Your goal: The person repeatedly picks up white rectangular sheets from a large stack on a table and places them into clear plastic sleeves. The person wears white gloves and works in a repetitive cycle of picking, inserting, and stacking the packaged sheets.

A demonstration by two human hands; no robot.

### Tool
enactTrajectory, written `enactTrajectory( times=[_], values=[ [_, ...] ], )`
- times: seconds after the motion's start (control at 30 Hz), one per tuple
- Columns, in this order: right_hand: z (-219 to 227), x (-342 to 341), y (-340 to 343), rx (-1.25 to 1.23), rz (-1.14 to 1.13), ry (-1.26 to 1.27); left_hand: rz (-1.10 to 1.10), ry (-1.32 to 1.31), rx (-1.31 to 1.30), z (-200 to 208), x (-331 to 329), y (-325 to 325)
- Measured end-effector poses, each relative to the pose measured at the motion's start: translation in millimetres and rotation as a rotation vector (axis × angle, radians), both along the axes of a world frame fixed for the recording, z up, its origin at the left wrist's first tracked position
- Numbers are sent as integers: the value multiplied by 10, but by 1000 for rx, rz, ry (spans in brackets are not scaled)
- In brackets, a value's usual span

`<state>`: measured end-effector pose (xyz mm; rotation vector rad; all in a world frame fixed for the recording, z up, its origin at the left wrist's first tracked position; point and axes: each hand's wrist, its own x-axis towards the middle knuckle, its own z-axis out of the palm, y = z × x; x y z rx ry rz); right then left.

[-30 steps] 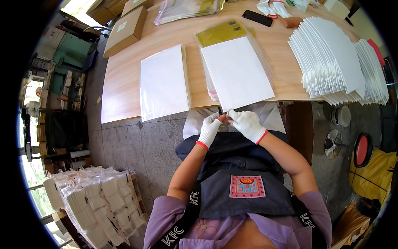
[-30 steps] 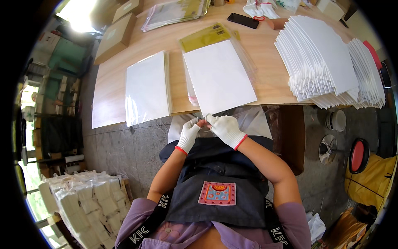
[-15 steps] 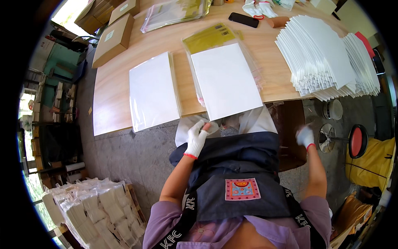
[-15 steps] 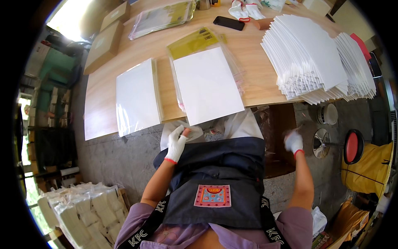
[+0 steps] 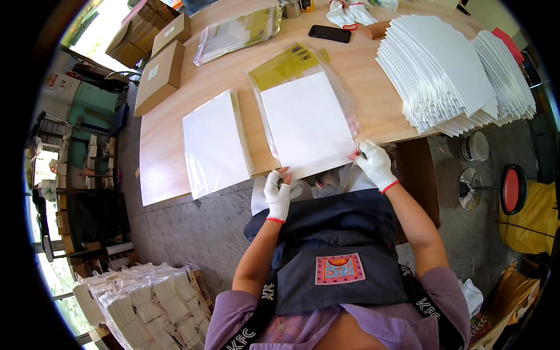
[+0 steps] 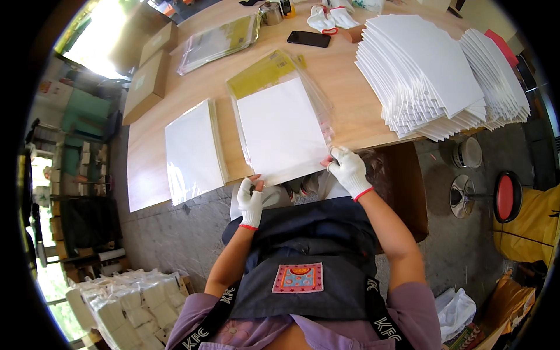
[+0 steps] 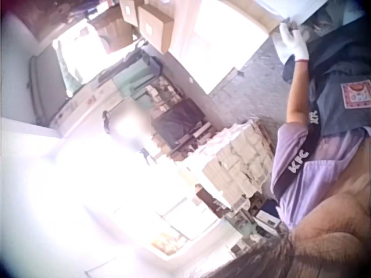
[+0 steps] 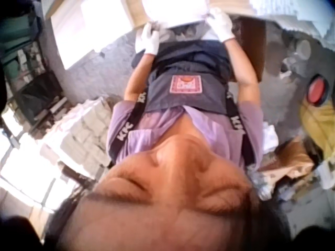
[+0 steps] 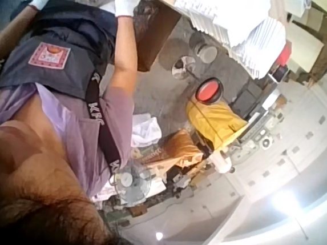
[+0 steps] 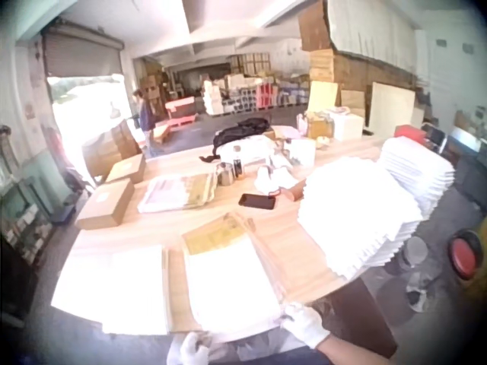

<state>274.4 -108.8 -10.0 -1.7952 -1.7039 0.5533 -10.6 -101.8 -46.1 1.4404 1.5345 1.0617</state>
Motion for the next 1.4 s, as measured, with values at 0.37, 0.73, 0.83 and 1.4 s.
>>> enactTrajectory(
  times=[0.37,0.73,0.83,1.4],
  values=[
    [-283,158,-194,-242,-201,394,38,-742,-384,603,50,-59],
    [238,-816,125,-511,73,1138,58,-161,100,1265,-878,-63],
    [405,-1609,491,-497,212,1040,260,-59,226,1214,-1516,63],
    [864,-795,12,-275,-31,909,295,189,59,-245,-2678,337]
  ],
)
